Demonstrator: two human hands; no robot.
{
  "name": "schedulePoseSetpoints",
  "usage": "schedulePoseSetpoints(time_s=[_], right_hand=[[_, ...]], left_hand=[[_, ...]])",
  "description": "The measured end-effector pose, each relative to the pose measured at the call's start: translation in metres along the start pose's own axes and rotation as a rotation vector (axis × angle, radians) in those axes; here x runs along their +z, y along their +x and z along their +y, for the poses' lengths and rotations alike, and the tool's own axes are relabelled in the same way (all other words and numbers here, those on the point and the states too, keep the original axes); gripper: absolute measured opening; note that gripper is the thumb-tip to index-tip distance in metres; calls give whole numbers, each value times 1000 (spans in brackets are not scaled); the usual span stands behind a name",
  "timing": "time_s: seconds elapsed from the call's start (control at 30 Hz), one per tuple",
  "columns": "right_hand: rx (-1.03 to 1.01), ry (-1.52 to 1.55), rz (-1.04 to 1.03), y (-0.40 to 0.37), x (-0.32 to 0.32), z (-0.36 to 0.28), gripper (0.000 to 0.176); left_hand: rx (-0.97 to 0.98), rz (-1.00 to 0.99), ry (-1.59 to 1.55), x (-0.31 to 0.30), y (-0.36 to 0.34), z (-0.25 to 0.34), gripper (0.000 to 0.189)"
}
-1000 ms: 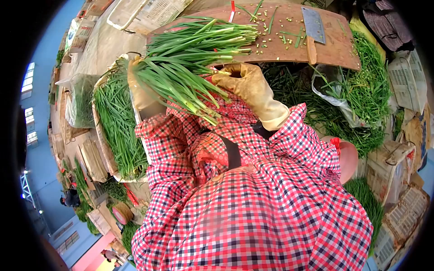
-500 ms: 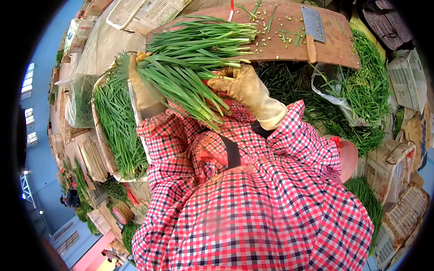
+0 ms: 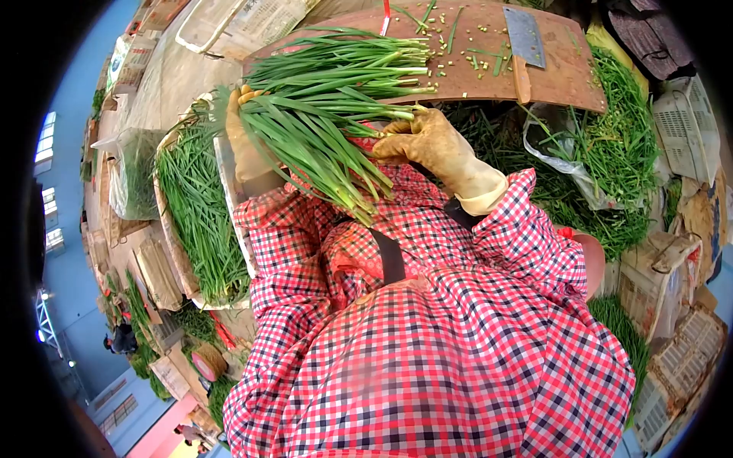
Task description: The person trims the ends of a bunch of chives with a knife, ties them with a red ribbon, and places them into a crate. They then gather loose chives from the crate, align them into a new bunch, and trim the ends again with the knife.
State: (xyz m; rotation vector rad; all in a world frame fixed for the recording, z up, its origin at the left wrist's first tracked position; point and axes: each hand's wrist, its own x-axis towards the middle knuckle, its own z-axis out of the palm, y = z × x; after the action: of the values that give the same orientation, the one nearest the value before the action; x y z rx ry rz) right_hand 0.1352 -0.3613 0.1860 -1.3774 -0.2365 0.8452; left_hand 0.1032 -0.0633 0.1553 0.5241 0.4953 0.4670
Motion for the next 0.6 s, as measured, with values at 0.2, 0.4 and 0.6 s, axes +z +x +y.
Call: schedulePoseSetpoints(time_s=[0.2,0.4,0.6], right_hand=[[91,-194,-20,-14,-30,-4,18],[146,-602,77,-45,-72,3,26],[-93,-418,98,-27,-15,-5,33]], left_hand=[[4,67,50,16,-5,-6,17],[-40,94,-2,11,-1,7,16],[23,130,7,16,-4,-5,16]])
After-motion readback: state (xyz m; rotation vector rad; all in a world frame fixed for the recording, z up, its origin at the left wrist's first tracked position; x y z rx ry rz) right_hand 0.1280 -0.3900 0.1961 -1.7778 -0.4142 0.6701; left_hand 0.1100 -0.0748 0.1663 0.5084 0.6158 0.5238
